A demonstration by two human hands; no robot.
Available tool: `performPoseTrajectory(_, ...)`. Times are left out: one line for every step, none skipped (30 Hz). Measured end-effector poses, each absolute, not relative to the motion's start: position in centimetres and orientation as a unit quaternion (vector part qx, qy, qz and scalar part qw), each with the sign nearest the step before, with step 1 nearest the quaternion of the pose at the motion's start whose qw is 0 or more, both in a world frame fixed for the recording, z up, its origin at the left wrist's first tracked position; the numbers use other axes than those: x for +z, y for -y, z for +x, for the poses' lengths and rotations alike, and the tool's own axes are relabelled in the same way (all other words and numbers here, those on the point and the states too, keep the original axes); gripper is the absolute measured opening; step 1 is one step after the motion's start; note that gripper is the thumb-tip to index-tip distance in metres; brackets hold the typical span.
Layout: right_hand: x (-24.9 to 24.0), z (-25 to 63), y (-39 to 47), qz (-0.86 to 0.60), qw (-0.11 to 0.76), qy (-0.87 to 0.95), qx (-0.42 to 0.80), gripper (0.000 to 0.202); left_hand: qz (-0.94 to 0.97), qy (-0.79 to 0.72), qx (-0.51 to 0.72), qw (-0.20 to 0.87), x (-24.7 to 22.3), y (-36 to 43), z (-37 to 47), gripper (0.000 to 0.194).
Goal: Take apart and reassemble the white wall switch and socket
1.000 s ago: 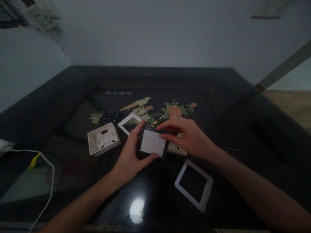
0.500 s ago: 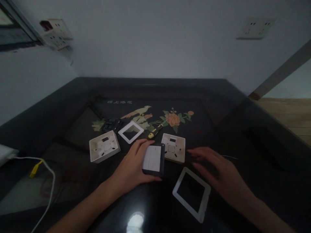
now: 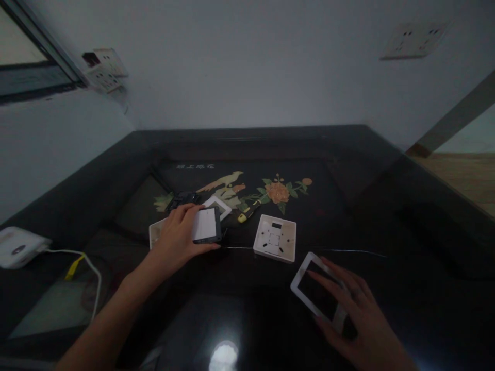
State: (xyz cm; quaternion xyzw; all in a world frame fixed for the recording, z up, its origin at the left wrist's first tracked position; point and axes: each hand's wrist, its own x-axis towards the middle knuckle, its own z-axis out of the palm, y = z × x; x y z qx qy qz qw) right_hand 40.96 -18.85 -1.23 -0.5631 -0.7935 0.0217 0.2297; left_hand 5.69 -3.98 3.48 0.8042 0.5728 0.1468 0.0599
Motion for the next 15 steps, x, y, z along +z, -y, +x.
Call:
performPoseTrajectory(-0.4, 41.5, 18.2, -0.563, 0.245, 0.789, 0.019, 0.055, 0.803, -0.575, 0.142, 0.054, 3.3, 3.9, 5.4, 0.083)
performPoseTrajectory(0.5, 41.9, 17.4, -0.574, 0.259, 0.776, 0.018, 0.052, 0.805, -0.575, 0.138, 0.053, 3.1, 3.9, 5.2, 0.082)
performPoseTrajectory(1.3, 42.1, 16.6, -0.576, 0.264, 0.773, 0.021, 0.05, 0.807, -0.572, 0.134, 0.054, 2.8, 4.0, 5.2, 0.082)
performPoseTrajectory(1.9, 42.1, 15.7, -0.575, 0.267, 0.773, 0.024, 0.049, 0.812, -0.566, 0.129, 0.056, 2.6, 4.2, 5.3, 0.082)
performPoseTrajectory(2.3, 41.9, 14.8, -0.567, 0.269, 0.779, 0.028, 0.05, 0.818, -0.558, 0.123, 0.058, 2.4, 4.4, 5.5, 0.083)
performPoseTrajectory(2.6, 41.5, 13.7, -0.553, 0.268, 0.788, 0.035, 0.05, 0.826, -0.548, 0.118, 0.058, 2.3, 4.7, 5.8, 0.083)
performPoseTrajectory(2.8, 40.9, 12.7, -0.536, 0.269, 0.799, 0.044, 0.05, 0.834, -0.537, 0.115, 0.055, 2.1, 5.0, 6.0, 0.084)
performPoseTrajectory(2.8, 40.2, 11.6, -0.526, 0.262, 0.807, 0.061, 0.052, 0.84, -0.528, 0.113, 0.051, 2.1, 5.3, 6.3, 0.084)
performPoseTrajectory(2.7, 39.5, 10.6, -0.516, 0.253, 0.815, 0.075, 0.052, 0.847, -0.519, 0.111, 0.046, 2.0, 5.7, 6.5, 0.084)
performPoseTrajectory(2.6, 38.8, 9.7, -0.508, 0.243, 0.822, 0.084, 0.053, 0.852, -0.511, 0.107, 0.043, 2.0, 6.0, 6.7, 0.084)
performPoseTrajectory(2.5, 38.1, 9.0, -0.504, 0.233, 0.827, 0.091, 0.053, 0.856, -0.506, 0.103, 0.041, 2.0, 6.3, 6.8, 0.084)
performPoseTrajectory(2.4, 37.5, 8.3, -0.496, 0.222, 0.834, 0.097, 0.052, 0.859, -0.501, 0.097, 0.042, 1.9, 6.6, 6.8, 0.085)
performPoseTrajectory(2.3, 37.0, 7.9, -0.49, 0.216, 0.839, 0.1, 0.052, 0.862, -0.496, 0.091, 0.046, 1.9, 6.9, 6.8, 0.086)
performPoseTrajectory(2.1, 36.7, 7.6, -0.483, 0.212, 0.843, 0.101, 0.051, 0.865, -0.491, 0.085, 0.052, 1.8, 7.1, 6.8, 0.087)
performPoseTrajectory(2.0, 36.4, 7.4, -0.478, 0.21, 0.847, 0.101, 0.051, 0.869, -0.485, 0.081, 0.058, 1.8, 7.3, 6.7, 0.087)
